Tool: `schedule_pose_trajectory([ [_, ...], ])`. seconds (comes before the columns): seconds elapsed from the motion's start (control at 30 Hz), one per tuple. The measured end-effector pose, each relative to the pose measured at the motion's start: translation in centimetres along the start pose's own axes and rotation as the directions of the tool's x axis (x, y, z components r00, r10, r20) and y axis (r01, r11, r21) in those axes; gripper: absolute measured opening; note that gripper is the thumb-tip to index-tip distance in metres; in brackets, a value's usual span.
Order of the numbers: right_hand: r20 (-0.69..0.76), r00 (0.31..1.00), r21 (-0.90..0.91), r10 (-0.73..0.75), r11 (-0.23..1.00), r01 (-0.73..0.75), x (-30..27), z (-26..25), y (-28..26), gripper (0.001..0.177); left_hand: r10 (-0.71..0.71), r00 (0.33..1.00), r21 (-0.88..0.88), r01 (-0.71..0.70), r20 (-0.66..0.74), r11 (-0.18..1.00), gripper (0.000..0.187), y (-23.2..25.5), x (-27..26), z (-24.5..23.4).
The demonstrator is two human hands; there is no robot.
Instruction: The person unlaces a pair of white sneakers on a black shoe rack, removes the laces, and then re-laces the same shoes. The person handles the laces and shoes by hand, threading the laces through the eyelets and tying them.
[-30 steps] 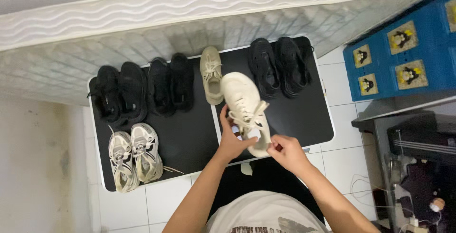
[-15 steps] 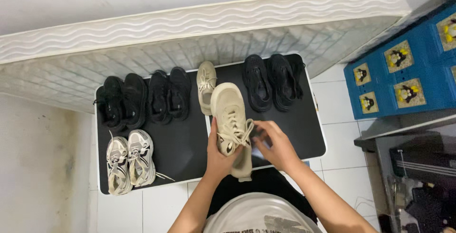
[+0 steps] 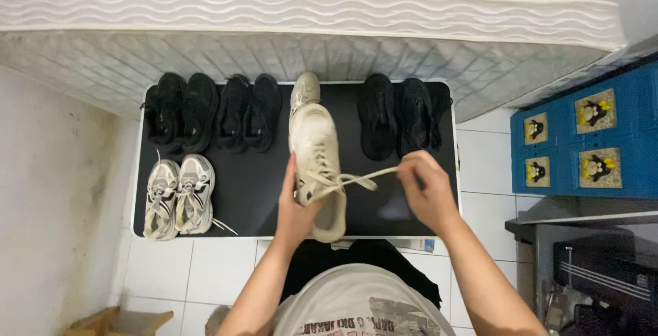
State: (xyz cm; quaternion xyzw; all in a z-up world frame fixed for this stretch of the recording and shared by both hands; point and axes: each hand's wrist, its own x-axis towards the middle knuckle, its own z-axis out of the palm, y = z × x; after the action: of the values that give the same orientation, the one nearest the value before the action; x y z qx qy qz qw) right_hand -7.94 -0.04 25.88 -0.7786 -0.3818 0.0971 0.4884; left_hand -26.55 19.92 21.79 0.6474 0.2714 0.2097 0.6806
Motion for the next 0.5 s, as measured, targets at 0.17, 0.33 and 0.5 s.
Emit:
schedule_pose_trajectory([
  [0.17, 0.127, 0.957, 0.918, 0.261, 0.333, -0.213, -0.6, -3.1, 6.8, 0.025, -0.055, 0.986, 0.153, 0.08, -0.158, 0.985, 0.1, -0.8, 0.9, -1.6],
  [0.33, -0.066, 0.897, 0.954, 0.436, 0.291, -0.072, -0.2, -5.8, 12.5, 0.021, -0.139, 0.964, 0.017, 0.147, -0.225, 0.989, 0.099, -0.8, 0.9, -2.8],
  [0.5, 0.034, 0.95, -0.038, 0.312, 0.95, -0.31, -0.5, -2.6, 10.0, 0.014, -0.11, 0.976, 0.108, 0.132, -0.19, 0.985, 0.101, -0.9, 0.7, -1.7],
])
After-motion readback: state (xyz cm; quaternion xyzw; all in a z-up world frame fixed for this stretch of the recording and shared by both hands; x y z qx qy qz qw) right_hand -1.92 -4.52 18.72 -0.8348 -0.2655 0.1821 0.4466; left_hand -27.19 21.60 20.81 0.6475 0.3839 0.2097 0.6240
